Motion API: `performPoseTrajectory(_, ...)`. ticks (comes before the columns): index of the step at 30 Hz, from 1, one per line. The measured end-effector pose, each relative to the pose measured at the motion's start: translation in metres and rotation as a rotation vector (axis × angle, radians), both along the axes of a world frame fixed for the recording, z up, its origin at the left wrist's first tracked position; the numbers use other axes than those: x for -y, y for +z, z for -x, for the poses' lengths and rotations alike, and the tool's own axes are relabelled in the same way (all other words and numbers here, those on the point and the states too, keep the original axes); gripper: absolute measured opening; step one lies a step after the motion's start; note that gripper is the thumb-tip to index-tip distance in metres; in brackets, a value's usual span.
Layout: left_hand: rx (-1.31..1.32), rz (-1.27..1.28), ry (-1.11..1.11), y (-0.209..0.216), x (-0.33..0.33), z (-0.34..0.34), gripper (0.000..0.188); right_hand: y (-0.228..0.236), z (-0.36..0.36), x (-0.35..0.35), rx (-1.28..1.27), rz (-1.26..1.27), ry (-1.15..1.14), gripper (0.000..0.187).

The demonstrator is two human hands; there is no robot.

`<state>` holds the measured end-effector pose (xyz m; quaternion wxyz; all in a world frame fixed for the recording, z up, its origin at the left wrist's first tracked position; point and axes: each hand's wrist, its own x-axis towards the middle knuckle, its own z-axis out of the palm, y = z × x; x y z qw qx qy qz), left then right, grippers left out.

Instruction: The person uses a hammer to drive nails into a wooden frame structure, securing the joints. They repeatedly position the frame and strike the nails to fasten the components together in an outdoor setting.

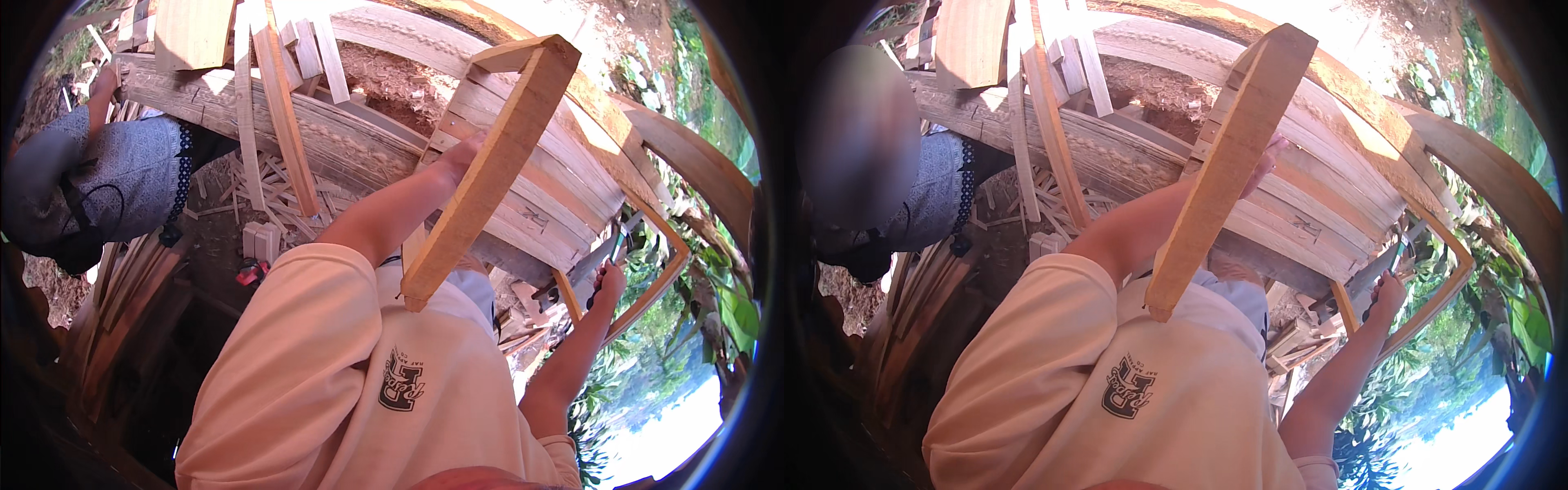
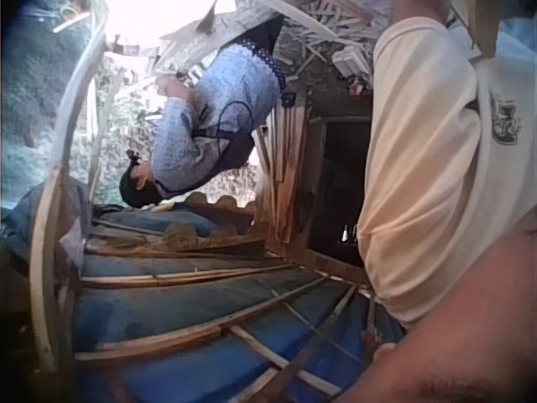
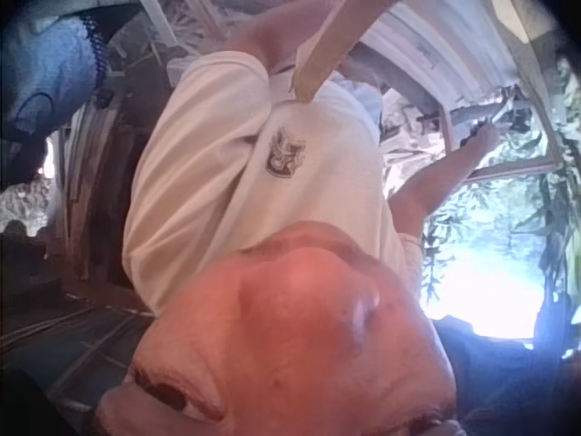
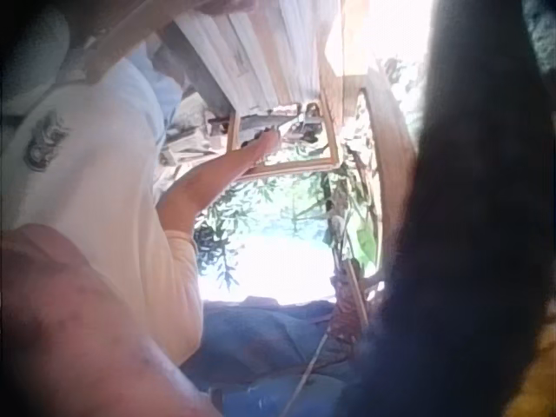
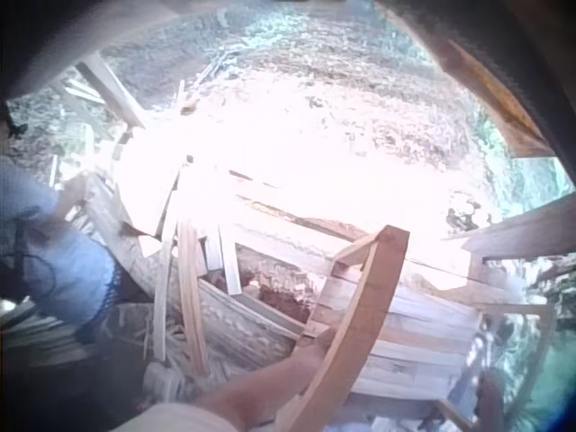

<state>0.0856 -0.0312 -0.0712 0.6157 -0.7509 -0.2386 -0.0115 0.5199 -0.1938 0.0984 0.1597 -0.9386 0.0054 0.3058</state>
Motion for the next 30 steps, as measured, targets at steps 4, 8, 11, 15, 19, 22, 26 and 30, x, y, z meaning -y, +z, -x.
performPoseTrajectory(4,-0.469,-0.629,0.024,0.046,0.007,-0.002,0.053,-0.006,-0.001,0.0,0.039,-0.062,-0.001,0.007)
performPoseTrajectory(8,-1.552,-1.704,-0.019,0.087,0.015,-0.001,0.052,-0.003,-0.003,-0.002,0.04,-0.036,-0.005,0.01)
performPoseTrajectory(11,-1.871,-2.065,0.072,0.077,0.016,-0.002,0.053,-0.003,-0.001,-0.003,0.006,-0.04,-0.036,0.009)
performPoseTrajectory(15,-2.049,-2.326,0.251,0.049,0.018,-0.004,0.053,0.004,-0.001,-0.007,0.012,-0.011,0.048,0.011)
performPoseTrajectory(19,-2.054,-2.381,0.465,0.034,0.025,-0.005,0.053,0.001,-0.002,-0.002,0.005,-0.014,-0.007,0.009)
performPoseTrajectory(22,-1.271,-1.772,0.542,0.032,0.02,-0.005,0.054,0.006,-0.003,-0.002,-0.015,-0.014,-0.022,0.009)
performPoseTrajectory(26,-0.166,-0.663,0.313,0.053,0.002,0.0,0.054,-0.001,-0.009,0.002,-0.05,-0.037,-0.045,0.009)
performPoseTrajectory(30,-1.176,-1.558,0.179,0.096,0.009,0.007,0.055,0.006,0.0,-0.005,-0.042,-0.016,-0.011,0.01)
